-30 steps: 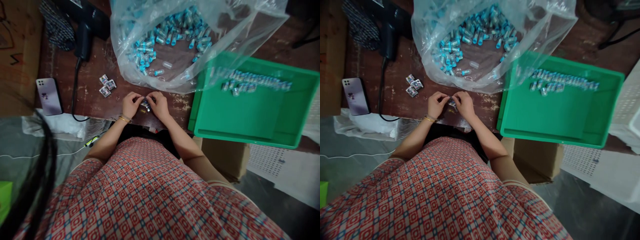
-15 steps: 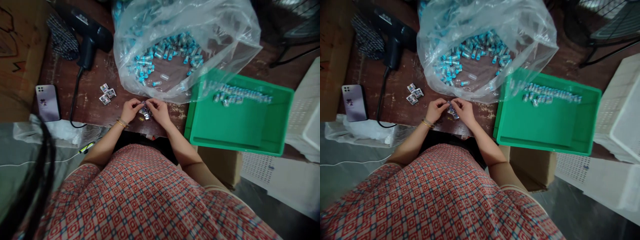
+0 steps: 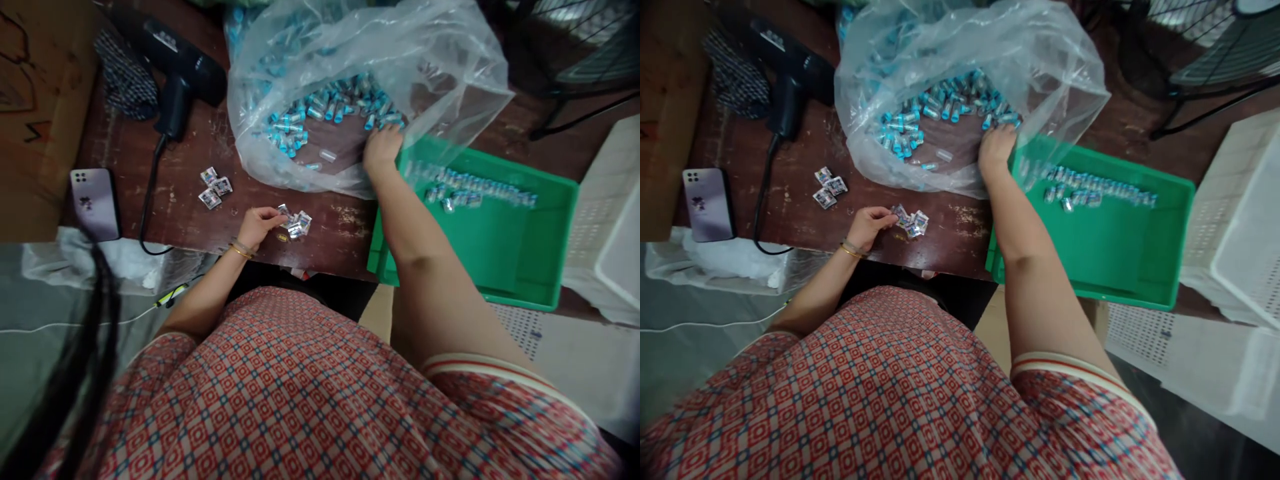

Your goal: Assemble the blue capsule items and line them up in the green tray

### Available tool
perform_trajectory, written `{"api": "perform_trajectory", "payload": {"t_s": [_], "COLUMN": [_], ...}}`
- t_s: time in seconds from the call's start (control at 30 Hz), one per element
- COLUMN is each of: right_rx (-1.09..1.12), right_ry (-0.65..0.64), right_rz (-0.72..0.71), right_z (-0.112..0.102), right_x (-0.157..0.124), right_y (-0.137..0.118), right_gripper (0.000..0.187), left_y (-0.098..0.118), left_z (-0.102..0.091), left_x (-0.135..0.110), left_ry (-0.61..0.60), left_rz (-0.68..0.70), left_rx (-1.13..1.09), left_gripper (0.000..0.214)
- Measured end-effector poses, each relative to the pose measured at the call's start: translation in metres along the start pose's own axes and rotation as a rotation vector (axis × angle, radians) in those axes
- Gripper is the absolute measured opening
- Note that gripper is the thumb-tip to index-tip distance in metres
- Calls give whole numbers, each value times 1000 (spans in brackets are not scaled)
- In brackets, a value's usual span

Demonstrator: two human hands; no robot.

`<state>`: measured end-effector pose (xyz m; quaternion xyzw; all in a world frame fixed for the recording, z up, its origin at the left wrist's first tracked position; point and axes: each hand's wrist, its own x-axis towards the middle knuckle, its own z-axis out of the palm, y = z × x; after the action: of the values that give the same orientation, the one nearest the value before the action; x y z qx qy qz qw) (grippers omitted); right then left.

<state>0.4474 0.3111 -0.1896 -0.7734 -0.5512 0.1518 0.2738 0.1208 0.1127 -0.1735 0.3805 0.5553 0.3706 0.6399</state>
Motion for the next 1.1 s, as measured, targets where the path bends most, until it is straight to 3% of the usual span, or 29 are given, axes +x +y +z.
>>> {"api": "perform_trajectory", "payload": {"t_s": [0.13,0.23,0.37,0.47,0.67,0.83,1.0,1.1], "right_rx": [229,423,673,819,896,773,661,605], "right_ry": [-147,-281,-639,-770,-769,-703,-499,-420], "right_rz": [-115,-186,-181,-109,-39,-117,-218,-255], "right_z": [-18,-31,-44,-56,-66,-72,-68,-60], "right_x": [-33,-87,-170,-202,-208,-218,-234,-250], "right_y": [-20,-42,-71,-83,-74,-68,-65,-60], "right_gripper": [33,20,38,45,45,37,27,21], "left_y": [4,8,14,18,17,15,14,10], "left_z": [-2,1,7,12,17,21,30,32], "left_x": [-4,-7,-12,-16,-24,-27,-34,-40], "left_ry": [-14,-24,-69,-135,-221,-256,-239,-303], "left_rz": [-13,-14,3,3,-12,-11,26,-73], "left_rx": [-49,-45,-34,-46,-47,-1,11,-85], "left_gripper": [43,43,43,43,44,37,41,50]}}
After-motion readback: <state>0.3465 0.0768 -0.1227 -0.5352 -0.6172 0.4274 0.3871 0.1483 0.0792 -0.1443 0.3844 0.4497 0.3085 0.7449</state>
